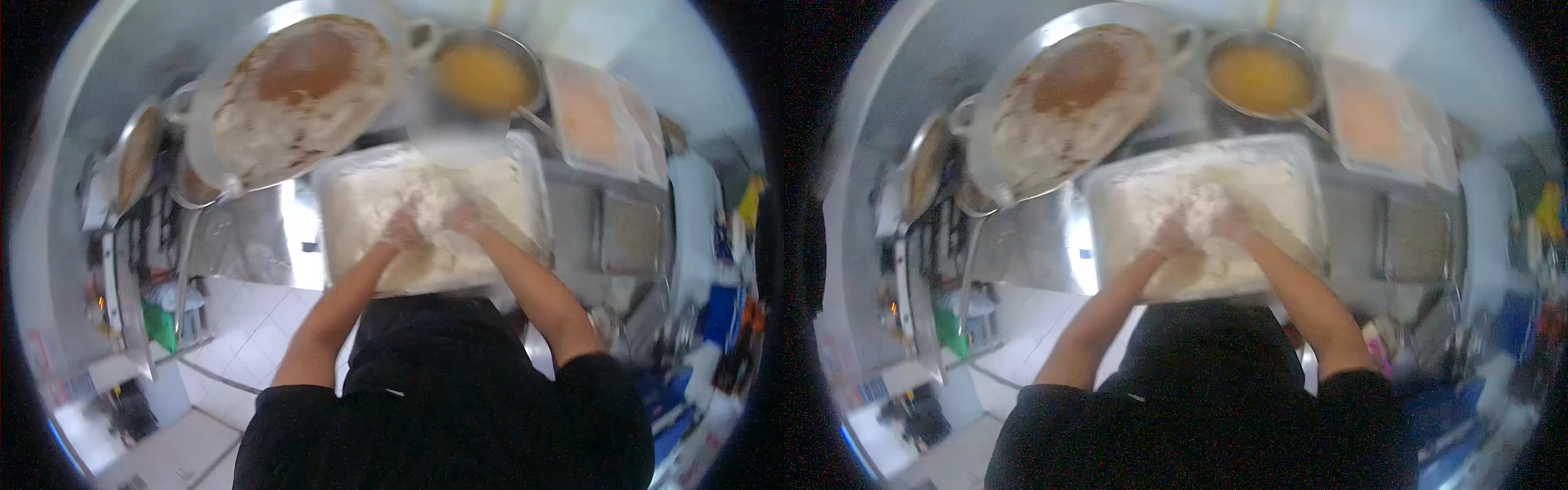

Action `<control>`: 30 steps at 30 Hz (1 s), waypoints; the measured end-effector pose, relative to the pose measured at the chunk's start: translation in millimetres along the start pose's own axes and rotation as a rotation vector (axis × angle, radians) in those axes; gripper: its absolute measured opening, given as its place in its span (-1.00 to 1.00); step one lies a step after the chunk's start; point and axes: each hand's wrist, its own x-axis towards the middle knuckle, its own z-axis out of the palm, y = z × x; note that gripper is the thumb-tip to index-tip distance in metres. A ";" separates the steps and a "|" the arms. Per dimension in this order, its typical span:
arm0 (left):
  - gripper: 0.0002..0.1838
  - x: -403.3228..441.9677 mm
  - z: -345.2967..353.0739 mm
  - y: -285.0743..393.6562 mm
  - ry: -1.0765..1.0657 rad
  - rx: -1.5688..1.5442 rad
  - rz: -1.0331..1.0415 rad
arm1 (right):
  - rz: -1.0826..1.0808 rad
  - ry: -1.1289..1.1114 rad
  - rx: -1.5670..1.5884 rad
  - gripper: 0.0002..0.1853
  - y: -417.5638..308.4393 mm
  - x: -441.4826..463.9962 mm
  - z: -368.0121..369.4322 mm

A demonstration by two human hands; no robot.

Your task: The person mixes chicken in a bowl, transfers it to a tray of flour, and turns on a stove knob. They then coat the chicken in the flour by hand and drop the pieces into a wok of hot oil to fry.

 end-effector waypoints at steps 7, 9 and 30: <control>-0.51 20.2 -41.2 40.7 -0.460 0.401 0.355 | -0.004 0.162 -0.089 -0.36 14.1 -62.4 -84.7; -0.65 13.2 -47.0 45.4 -0.305 0.218 0.333 | -0.150 0.127 0.027 -0.43 71.1 -36.6 -73.0; -0.45 -28.8 -22.0 39.8 0.107 -0.249 0.037 | -0.337 0.577 0.089 -0.37 5.2 -111.0 -112.0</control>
